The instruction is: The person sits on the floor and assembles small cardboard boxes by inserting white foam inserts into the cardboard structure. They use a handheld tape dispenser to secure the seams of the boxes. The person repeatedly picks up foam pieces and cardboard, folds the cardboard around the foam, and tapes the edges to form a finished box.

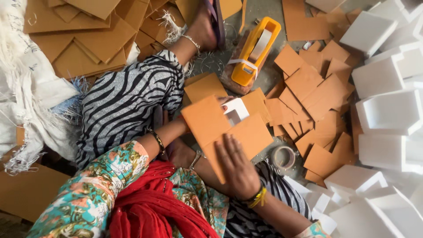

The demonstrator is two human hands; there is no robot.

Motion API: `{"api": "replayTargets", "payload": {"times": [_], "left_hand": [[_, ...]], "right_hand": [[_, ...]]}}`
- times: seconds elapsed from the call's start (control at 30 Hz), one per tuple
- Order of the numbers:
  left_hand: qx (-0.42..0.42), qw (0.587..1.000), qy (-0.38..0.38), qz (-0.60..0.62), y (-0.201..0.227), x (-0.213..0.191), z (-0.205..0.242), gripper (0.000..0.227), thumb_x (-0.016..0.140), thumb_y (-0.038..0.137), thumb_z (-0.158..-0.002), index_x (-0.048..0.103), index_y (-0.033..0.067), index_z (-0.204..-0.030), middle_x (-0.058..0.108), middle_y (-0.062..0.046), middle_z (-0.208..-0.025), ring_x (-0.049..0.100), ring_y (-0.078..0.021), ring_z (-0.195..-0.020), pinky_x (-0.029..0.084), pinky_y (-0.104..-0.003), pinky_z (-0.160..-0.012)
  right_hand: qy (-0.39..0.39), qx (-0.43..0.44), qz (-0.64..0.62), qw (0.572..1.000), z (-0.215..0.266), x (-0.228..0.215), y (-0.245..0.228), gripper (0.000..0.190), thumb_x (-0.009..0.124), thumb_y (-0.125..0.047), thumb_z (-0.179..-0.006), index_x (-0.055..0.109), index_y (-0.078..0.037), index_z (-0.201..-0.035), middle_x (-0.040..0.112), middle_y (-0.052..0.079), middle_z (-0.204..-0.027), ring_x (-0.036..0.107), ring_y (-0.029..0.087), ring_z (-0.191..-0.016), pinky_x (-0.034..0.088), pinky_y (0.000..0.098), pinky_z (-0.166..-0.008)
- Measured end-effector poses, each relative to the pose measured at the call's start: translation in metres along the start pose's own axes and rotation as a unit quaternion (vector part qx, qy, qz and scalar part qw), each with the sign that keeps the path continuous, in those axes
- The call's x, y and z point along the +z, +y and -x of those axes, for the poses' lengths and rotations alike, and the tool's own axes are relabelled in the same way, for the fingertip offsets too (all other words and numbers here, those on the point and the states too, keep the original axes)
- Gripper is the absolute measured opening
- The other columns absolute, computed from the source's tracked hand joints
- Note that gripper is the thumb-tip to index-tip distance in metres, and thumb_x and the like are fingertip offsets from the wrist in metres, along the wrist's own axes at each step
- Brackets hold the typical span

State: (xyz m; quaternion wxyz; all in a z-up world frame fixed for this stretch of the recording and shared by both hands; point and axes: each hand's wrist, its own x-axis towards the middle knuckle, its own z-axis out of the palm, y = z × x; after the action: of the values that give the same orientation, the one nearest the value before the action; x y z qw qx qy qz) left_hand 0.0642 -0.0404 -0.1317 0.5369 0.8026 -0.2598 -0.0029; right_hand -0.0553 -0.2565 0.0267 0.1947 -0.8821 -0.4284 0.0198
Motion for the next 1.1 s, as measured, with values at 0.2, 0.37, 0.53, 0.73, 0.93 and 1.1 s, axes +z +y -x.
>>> {"api": "replayTargets", "payload": {"times": [0.2, 0.37, 0.53, 0.73, 0.93, 1.1], "left_hand": [[-0.013, 0.999, -0.016, -0.034, 0.008, 0.002, -0.008, 0.051, 0.044, 0.035, -0.111, 0.045, 0.0068, -0.153, 0.06, -0.023, -0.144, 0.058, -0.0392, -0.131, 0.044, -0.045, -0.11], [-0.115, 0.989, -0.039, -0.085, 0.047, -0.01, -0.024, 0.052, 0.049, 0.041, -0.105, 0.049, 0.0124, -0.149, 0.068, -0.023, -0.127, 0.065, -0.0433, -0.114, 0.052, -0.05, -0.093], [-0.217, 0.953, -0.08, -0.195, 0.064, -0.007, -0.032, 0.076, 0.077, 0.043, -0.082, 0.044, 0.0127, -0.144, 0.071, -0.024, -0.11, 0.068, -0.0453, -0.099, 0.054, -0.053, -0.084], [-0.116, 0.983, 0.022, -0.14, 0.059, -0.019, 0.024, 0.076, 0.072, 0.013, -0.078, 0.045, 0.0189, -0.148, 0.073, -0.022, -0.107, 0.07, -0.0441, -0.095, 0.055, -0.053, -0.079], [-0.042, 0.994, 0.055, -0.088, 0.061, -0.041, 0.066, 0.075, 0.077, 0.018, -0.084, 0.042, 0.017, -0.15, 0.071, -0.023, -0.116, 0.071, -0.0432, -0.097, 0.056, -0.05, -0.081], [-0.103, 0.988, 0.072, -0.092, 0.061, -0.031, 0.057, 0.08, 0.076, 0.013, -0.078, 0.043, 0.0183, -0.15, 0.071, -0.024, -0.11, 0.069, -0.0455, -0.093, 0.056, -0.051, -0.078]], "right_hand": [[-0.009, 0.031, 0.075, 0.997, 0.002, 0.096, 0.077, 0.067, 0.062, -0.012, -0.086, 0.043, 0.006, -0.148, 0.043, 0.028, -0.152, 0.038, 0.044, -0.147, 0.03, 0.0516, -0.122], [-0.027, 0.06, 0.097, 0.993, -0.005, 0.134, 0.109, 0.095, 0.075, -0.046, -0.058, 0.05, 0.003, -0.136, 0.05, 0.028, -0.141, 0.043, 0.045, -0.138, 0.034, 0.0511, -0.116], [-0.116, 0.071, -0.021, 0.99, -0.029, 0.097, 0.089, 0.092, 0.088, -0.049, -0.061, 0.058, 0.003, -0.13, 0.054, 0.026, -0.132, 0.053, 0.043, -0.124, 0.045, 0.047, -0.104], [0.151, -0.001, -0.099, 0.984, -0.022, 0.01, 0.074, 0.015, 0.075, -0.012, -0.083, 0.076, -0.014, -0.097, 0.075, 0.003, -0.099, 0.071, 0.024, -0.089, 0.057, 0.0356, -0.079], [0.367, 0.408, -0.455, 0.701, 0.0, 0.034, 0.209, 0.037, 0.054, -0.037, -0.098, 0.068, -0.005, -0.107, 0.072, 0.01, -0.109, 0.067, 0.027, -0.097, 0.054, 0.0373, -0.084], [0.335, 0.399, -0.705, 0.481, 0.003, 0.091, 0.19, 0.07, 0.035, -0.059, -0.105, 0.063, 0.002, -0.124, 0.07, 0.014, -0.123, 0.066, 0.027, -0.114, 0.052, 0.0388, -0.099]]}}
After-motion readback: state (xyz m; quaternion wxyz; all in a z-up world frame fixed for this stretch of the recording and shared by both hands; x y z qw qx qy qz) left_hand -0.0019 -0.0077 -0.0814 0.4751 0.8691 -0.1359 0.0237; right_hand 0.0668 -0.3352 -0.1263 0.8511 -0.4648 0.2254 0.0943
